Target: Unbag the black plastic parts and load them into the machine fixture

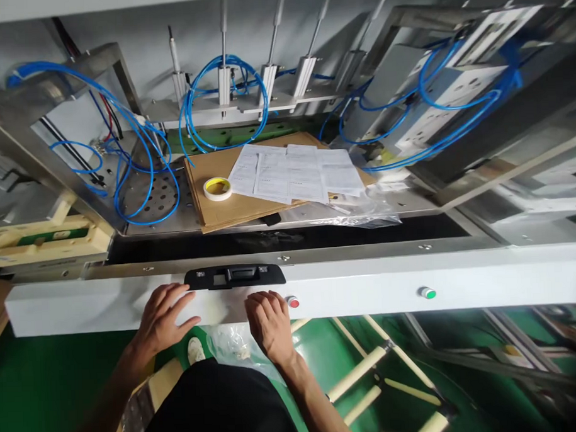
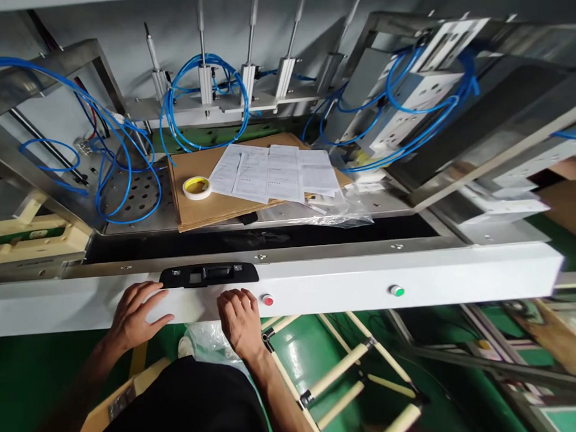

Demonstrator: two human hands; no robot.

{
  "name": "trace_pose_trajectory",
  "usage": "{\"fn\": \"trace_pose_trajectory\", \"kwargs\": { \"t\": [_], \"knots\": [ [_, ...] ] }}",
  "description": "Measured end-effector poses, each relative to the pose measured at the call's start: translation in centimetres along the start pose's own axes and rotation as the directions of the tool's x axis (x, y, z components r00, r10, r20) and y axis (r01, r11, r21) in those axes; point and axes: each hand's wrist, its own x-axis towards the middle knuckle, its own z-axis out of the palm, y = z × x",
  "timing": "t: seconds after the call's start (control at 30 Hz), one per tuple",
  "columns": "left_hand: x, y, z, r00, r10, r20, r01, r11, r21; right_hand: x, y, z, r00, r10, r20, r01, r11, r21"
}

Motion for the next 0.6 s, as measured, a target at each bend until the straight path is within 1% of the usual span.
{"fn": "trace_pose_trajectory", "kwargs": {
  "t": [0.03,0.1,0.17,0.2,0.23,0.33,0.43,0.53,0.6],
  "knots": [
    [0.0,0.4,0.2,1.0,0.025,0.016,-0.025,1.0,-0.01,0.5,-0.1,-0.3,1.0,-0.002,0.017,0.002,1.0,0.002],
    [0.5,0.8,0.7,0.999,0.026,-0.03,-0.027,0.999,-0.029,1.6,-0.2,-0.8,0.999,-0.008,0.041,0.007,1.0,0.017],
    [1.3,0.9,1.1,0.995,-0.015,-0.095,0.009,0.998,-0.057,2.4,-0.1,-1.3,0.999,-0.015,0.039,0.014,1.0,0.021],
    [1.7,0.9,1.1,0.993,-0.045,-0.111,0.036,0.996,-0.079,2.7,0.1,-1.6,0.999,-0.02,0.033,0.019,1.0,0.014],
    [2.0,0.8,1.2,0.991,-0.076,-0.109,0.065,0.992,-0.104,2.9,0.3,-1.9,0.999,-0.023,0.024,0.023,1.0,0.0],
    [2.9,0.6,1.1,0.987,-0.153,-0.044,0.142,0.973,-0.179,3.2,1.5,-2.9,1.0,-0.018,0.012,0.018,0.999,-0.028],
    [3.4,0.3,1.2,0.977,-0.212,0.007,0.208,0.951,-0.229,3.5,2.7,-3.7,0.999,-0.004,0.05,0.004,1.0,-0.011],
    [3.8,0.2,1.8,0.964,-0.264,0.012,0.259,0.933,-0.251,4.6,3.3,-3.8,0.995,0.018,0.102,-0.015,0.999,-0.031],
    [4.0,0.2,2.2,0.953,-0.303,0.004,0.293,0.916,-0.274,5.6,3.5,-3.4,0.993,0.032,0.112,-0.025,0.997,-0.069]
  ]
}}
